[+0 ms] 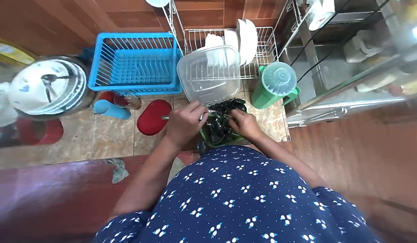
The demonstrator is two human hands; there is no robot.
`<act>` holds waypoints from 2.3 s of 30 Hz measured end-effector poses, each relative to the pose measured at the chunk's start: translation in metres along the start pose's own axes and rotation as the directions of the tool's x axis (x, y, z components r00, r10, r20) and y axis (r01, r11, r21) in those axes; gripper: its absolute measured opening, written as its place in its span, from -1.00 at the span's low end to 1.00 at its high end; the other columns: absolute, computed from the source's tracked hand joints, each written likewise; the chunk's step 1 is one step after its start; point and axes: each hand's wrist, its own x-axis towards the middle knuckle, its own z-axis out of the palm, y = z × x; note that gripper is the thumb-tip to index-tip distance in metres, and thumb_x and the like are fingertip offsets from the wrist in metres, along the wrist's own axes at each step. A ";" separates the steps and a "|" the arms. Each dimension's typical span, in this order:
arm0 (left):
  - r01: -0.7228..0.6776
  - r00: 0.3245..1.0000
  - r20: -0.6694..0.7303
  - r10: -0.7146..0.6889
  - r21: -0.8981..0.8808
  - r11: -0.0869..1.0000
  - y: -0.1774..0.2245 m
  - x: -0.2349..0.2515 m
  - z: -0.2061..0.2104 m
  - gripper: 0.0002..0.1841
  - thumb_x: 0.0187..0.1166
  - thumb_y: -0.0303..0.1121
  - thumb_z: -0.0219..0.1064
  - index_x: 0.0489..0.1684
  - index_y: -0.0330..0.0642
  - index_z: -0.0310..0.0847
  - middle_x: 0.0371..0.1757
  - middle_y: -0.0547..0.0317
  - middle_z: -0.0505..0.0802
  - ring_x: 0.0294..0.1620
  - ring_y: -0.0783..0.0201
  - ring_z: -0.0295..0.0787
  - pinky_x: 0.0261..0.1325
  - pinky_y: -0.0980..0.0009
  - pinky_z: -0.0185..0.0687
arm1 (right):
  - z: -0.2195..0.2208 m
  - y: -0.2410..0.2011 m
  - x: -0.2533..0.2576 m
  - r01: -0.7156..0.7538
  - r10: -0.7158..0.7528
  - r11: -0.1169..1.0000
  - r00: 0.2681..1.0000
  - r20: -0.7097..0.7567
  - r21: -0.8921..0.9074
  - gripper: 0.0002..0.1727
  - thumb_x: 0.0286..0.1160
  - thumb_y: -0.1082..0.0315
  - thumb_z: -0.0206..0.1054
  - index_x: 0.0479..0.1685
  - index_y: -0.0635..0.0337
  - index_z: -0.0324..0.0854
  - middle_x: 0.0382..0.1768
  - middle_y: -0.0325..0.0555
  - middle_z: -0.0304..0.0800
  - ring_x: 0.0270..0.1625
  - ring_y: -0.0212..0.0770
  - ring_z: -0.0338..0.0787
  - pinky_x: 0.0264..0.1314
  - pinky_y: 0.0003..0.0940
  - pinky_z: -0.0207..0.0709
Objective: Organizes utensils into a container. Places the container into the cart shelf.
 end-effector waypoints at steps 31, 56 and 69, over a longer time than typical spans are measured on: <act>-0.158 0.816 0.576 0.040 0.156 0.975 0.031 0.024 -0.005 -0.89 0.58 -0.46 0.36 -0.14 -0.14 0.83 -0.16 -0.04 0.83 -0.32 -0.11 0.83 -0.38 -0.11 0.71 | -0.034 0.001 -0.046 0.095 -0.068 0.993 0.947 0.313 -0.073 -0.67 0.57 0.40 0.29 0.27 0.01 0.70 -0.01 0.00 0.85 -0.23 0.04 0.89 -0.26 0.12 0.77; 0.231 0.787 0.545 -0.288 0.173 0.957 0.048 0.002 0.015 -0.76 0.51 -0.27 0.51 -0.03 -0.24 0.81 0.09 -0.13 0.81 -0.16 -0.18 0.83 -0.19 -0.17 0.72 | -0.002 -0.019 0.015 0.113 -0.062 0.984 0.942 0.329 -0.140 -0.41 0.63 0.57 0.14 0.70 0.20 0.37 0.08 0.23 0.84 -0.10 0.24 0.91 -0.07 0.21 0.77; 0.275 0.864 0.403 -0.302 0.125 0.953 0.049 -0.016 0.030 -0.83 0.63 -0.31 0.36 -0.21 -0.25 0.74 -0.19 -0.13 0.83 -0.26 -0.16 0.83 -0.31 -0.15 0.69 | -0.003 -0.006 0.009 0.188 -0.140 0.970 0.951 0.276 -0.157 -0.43 0.60 0.56 0.20 0.62 0.03 0.48 0.01 0.16 0.83 -0.24 0.18 0.88 -0.22 0.14 0.77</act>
